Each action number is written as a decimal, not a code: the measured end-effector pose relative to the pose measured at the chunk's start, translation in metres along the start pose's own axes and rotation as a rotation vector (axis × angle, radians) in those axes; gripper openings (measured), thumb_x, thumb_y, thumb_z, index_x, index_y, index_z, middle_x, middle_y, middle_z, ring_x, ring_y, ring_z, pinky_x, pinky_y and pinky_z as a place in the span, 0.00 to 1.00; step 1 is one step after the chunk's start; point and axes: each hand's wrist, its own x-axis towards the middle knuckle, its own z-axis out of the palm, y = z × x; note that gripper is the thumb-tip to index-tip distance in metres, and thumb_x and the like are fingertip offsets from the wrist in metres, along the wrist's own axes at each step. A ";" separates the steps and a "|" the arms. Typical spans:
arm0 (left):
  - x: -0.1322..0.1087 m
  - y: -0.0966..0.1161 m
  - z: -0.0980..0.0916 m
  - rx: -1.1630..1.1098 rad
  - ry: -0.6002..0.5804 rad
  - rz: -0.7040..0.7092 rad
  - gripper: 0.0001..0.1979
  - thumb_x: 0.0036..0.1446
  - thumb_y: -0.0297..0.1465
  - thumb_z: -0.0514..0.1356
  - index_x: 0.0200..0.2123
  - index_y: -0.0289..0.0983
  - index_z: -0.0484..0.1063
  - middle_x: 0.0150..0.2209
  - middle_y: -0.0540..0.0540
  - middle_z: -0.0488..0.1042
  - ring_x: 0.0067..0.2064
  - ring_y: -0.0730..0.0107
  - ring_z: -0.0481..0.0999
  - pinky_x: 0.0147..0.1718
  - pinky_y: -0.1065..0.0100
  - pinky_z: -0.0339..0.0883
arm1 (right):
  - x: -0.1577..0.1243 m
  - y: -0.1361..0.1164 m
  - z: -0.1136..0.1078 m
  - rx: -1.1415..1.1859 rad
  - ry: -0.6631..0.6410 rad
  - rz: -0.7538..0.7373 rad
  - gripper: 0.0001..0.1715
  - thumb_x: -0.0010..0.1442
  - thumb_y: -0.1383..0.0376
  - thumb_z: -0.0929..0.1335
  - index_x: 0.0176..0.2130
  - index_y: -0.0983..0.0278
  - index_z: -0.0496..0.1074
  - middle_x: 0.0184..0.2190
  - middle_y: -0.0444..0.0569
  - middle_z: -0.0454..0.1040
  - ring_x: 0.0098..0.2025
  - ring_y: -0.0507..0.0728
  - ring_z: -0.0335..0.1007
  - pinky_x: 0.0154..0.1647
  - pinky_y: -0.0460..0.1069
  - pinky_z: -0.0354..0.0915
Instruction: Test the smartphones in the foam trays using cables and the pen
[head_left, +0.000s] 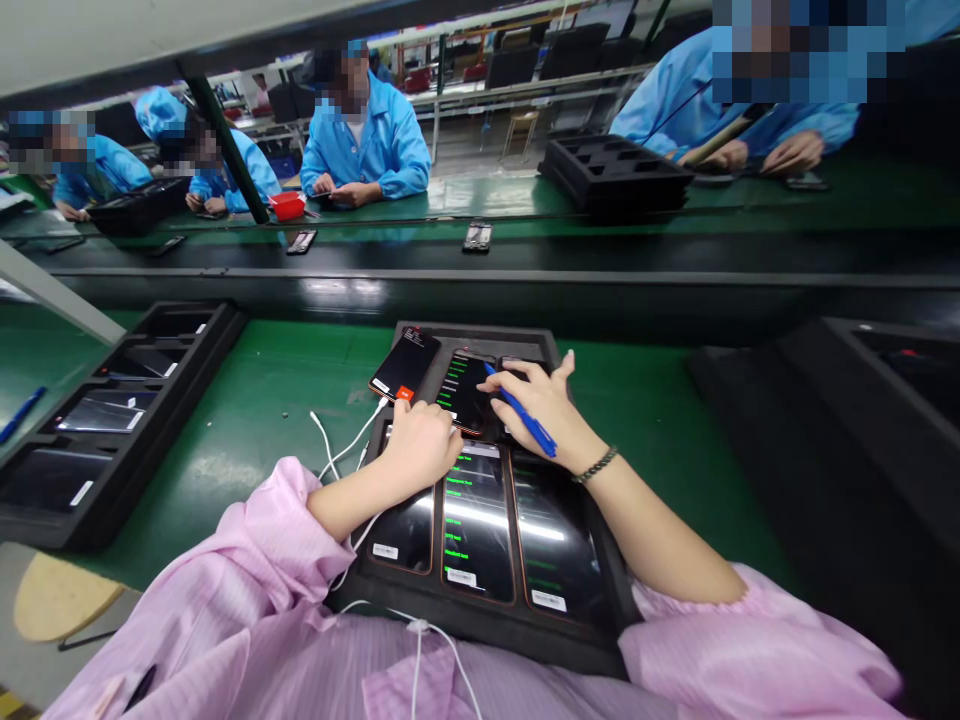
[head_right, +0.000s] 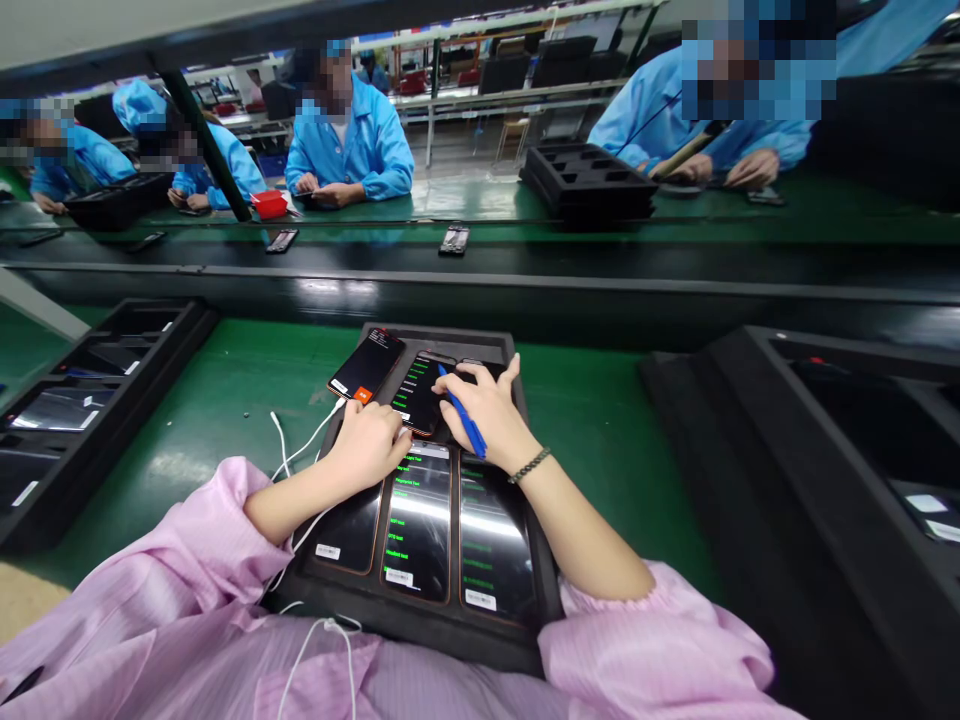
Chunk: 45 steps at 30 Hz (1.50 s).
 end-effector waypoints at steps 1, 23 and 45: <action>0.000 0.000 0.001 0.004 0.002 0.002 0.14 0.66 0.32 0.51 0.35 0.32 0.76 0.38 0.39 0.79 0.44 0.54 0.76 0.44 0.55 0.56 | 0.001 -0.002 0.000 -0.001 -0.031 -0.003 0.12 0.61 0.67 0.61 0.41 0.59 0.72 0.43 0.48 0.79 0.56 0.69 0.67 0.58 0.86 0.25; -0.003 0.000 0.000 0.058 -0.020 0.017 0.17 0.67 0.29 0.50 0.37 0.28 0.77 0.39 0.33 0.79 0.44 0.49 0.75 0.44 0.51 0.54 | 0.000 -0.016 -0.003 -0.078 -0.156 -0.044 0.17 0.60 0.51 0.67 0.40 0.60 0.70 0.38 0.50 0.80 0.58 0.74 0.64 0.56 0.86 0.25; -0.004 0.000 -0.002 0.103 -0.023 -0.003 0.18 0.68 0.36 0.51 0.41 0.30 0.76 0.41 0.33 0.79 0.46 0.49 0.72 0.46 0.53 0.54 | 0.003 -0.012 0.000 -0.023 -0.182 -0.082 0.17 0.57 0.52 0.68 0.41 0.59 0.69 0.42 0.51 0.79 0.61 0.74 0.62 0.57 0.85 0.24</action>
